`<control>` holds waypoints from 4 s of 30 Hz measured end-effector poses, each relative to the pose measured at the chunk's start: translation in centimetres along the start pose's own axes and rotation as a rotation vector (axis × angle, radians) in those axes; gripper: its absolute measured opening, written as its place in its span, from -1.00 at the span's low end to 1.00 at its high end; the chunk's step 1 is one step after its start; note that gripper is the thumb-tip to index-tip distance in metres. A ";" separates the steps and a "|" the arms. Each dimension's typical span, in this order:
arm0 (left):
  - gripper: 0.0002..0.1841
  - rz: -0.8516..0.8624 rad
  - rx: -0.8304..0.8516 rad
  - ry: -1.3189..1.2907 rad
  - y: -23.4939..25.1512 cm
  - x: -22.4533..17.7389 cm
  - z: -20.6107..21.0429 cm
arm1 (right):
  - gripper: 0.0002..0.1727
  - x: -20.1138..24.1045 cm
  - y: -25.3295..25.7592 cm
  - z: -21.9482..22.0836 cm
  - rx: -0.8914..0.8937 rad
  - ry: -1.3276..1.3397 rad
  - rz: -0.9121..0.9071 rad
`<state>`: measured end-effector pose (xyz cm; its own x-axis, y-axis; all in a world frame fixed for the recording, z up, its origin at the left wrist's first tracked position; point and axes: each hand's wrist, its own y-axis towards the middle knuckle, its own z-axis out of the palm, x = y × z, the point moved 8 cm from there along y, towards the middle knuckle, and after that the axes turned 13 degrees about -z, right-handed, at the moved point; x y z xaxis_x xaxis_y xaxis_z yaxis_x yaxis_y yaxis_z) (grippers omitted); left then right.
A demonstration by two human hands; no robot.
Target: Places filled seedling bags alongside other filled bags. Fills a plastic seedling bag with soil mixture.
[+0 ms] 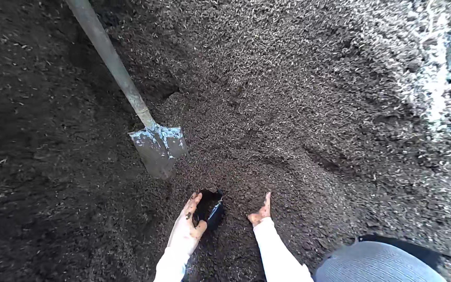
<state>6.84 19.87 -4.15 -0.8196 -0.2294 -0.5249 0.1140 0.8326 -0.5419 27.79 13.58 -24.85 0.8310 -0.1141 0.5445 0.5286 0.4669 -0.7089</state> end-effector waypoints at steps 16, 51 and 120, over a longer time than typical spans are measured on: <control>-0.16 -0.174 0.045 0.029 0.7 -2.5 0.1 | -0.31 4.9 -9.3 13.8 0.759 0.030 0.049; -0.49 -0.094 -0.214 -0.027 -1.8 1.9 -3.3 | 0.02 9.4 4.1 -2.2 0.077 -0.854 0.228; -0.41 -0.477 -0.215 0.050 -7.7 18.6 -4.3 | -0.53 -12.3 -32.2 10.3 1.930 -2.223 -0.490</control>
<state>-11.72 11.40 -6.93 -0.7786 -0.5885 -0.2181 -0.3919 0.7273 -0.5634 -1.26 8.98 -4.06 -0.6334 -0.5240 0.5694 -0.7731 0.4617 -0.4350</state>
